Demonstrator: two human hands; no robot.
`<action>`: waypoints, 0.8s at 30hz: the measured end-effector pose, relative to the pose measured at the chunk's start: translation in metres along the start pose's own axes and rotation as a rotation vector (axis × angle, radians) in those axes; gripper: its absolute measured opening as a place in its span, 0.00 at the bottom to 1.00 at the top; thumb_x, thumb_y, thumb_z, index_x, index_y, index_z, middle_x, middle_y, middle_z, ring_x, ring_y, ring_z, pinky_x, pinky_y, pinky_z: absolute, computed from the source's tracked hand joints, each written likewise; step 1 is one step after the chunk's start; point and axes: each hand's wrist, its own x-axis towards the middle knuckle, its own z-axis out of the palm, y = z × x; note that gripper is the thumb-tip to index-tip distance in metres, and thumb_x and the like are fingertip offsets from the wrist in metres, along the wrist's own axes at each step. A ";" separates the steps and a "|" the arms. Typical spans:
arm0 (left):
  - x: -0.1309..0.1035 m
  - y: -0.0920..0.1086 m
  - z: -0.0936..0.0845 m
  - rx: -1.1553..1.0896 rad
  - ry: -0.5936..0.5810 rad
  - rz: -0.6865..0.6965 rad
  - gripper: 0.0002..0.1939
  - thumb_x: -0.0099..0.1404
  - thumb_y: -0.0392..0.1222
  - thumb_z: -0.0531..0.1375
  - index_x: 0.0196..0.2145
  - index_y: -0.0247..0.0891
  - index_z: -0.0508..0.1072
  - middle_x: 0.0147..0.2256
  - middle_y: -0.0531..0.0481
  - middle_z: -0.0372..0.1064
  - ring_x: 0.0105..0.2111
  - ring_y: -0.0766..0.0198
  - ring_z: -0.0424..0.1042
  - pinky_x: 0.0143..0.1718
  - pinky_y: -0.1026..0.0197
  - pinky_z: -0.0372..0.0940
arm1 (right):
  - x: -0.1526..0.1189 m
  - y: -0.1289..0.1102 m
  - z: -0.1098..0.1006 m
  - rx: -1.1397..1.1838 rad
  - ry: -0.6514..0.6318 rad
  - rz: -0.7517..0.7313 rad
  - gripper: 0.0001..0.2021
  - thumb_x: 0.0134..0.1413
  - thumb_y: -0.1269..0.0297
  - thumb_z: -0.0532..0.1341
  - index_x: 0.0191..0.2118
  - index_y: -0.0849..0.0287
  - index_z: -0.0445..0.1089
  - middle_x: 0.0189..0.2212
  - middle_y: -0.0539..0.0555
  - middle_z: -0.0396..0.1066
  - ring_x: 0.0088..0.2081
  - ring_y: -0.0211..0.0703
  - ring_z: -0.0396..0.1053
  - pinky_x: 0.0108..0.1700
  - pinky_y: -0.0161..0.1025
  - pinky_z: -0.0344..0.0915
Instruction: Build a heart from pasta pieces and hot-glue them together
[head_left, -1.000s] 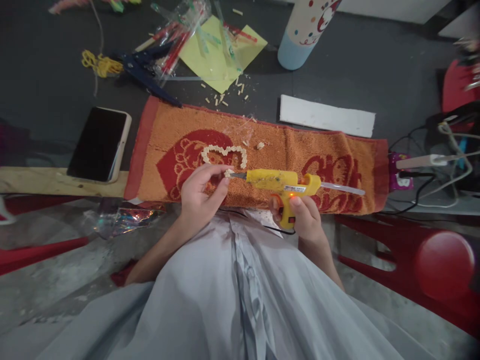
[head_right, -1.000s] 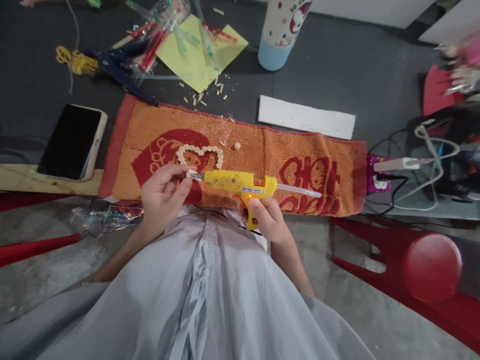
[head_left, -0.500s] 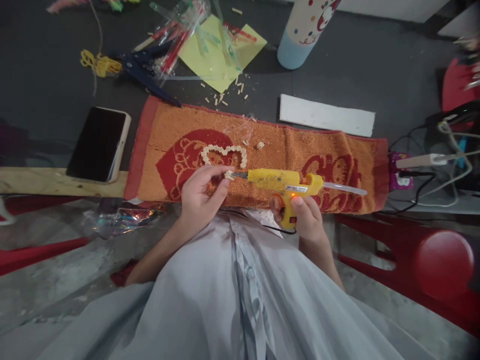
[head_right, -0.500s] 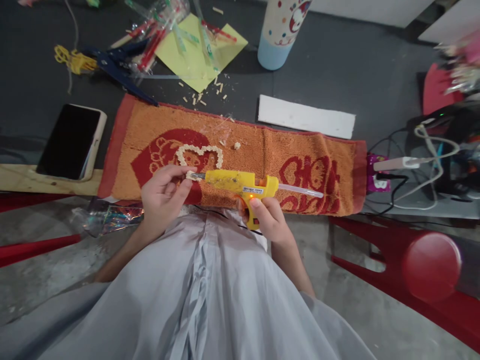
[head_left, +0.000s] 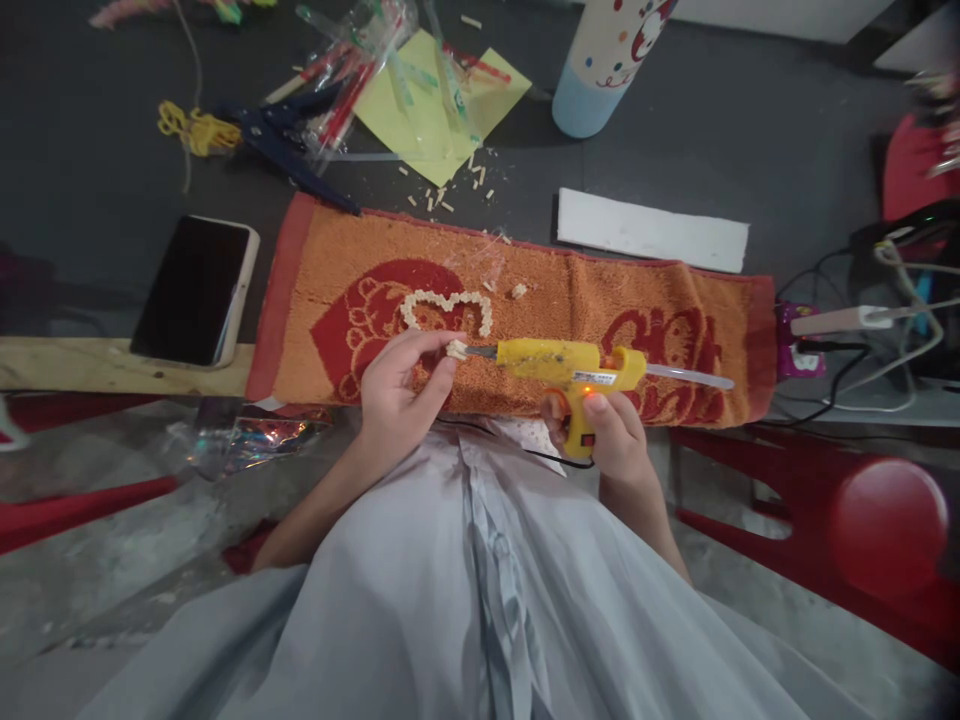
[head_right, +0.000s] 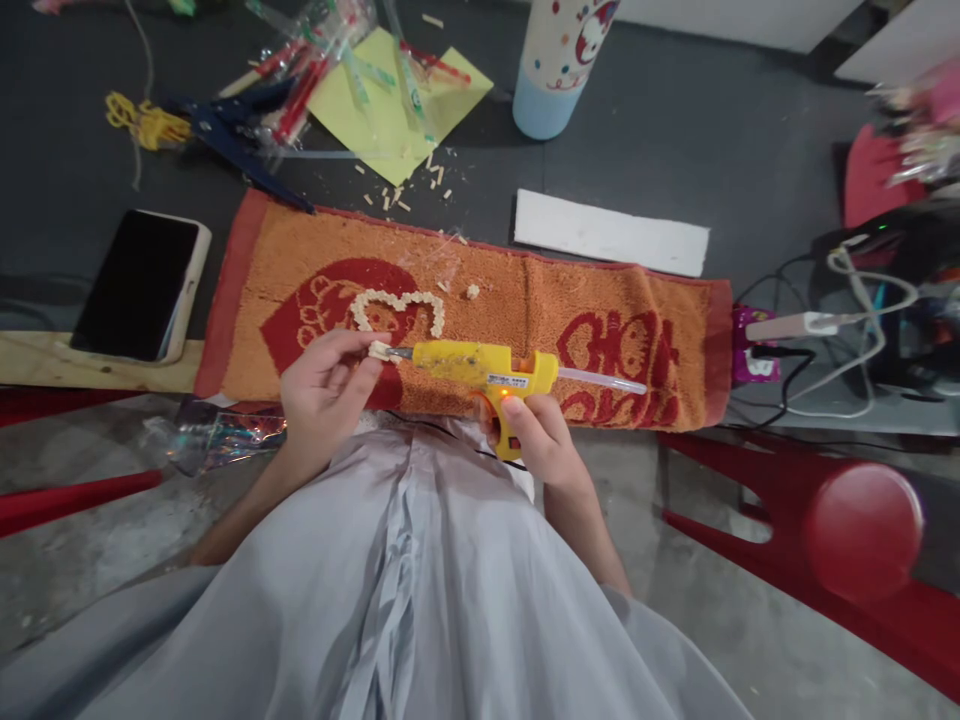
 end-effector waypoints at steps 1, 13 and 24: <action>0.000 0.000 0.000 0.008 -0.001 0.000 0.09 0.69 0.39 0.60 0.44 0.41 0.79 0.37 0.51 0.77 0.37 0.67 0.74 0.41 0.64 0.70 | 0.000 0.000 0.000 0.022 -0.008 0.011 0.29 0.56 0.33 0.57 0.24 0.56 0.67 0.19 0.50 0.63 0.21 0.38 0.60 0.20 0.37 0.55; 0.000 0.001 -0.003 0.084 -0.031 0.006 0.09 0.69 0.42 0.59 0.43 0.40 0.79 0.39 0.50 0.78 0.38 0.65 0.75 0.42 0.62 0.70 | 0.004 -0.006 -0.003 0.096 -0.114 -0.022 0.29 0.60 0.37 0.57 0.22 0.57 0.68 0.19 0.53 0.67 0.22 0.39 0.64 0.24 0.37 0.60; -0.003 -0.004 -0.001 -0.031 0.004 -0.013 0.09 0.69 0.40 0.61 0.44 0.42 0.79 0.38 0.51 0.77 0.37 0.66 0.74 0.41 0.63 0.70 | 0.002 -0.009 0.001 0.105 -0.052 -0.008 0.28 0.56 0.36 0.60 0.21 0.57 0.69 0.18 0.52 0.67 0.20 0.39 0.63 0.21 0.37 0.57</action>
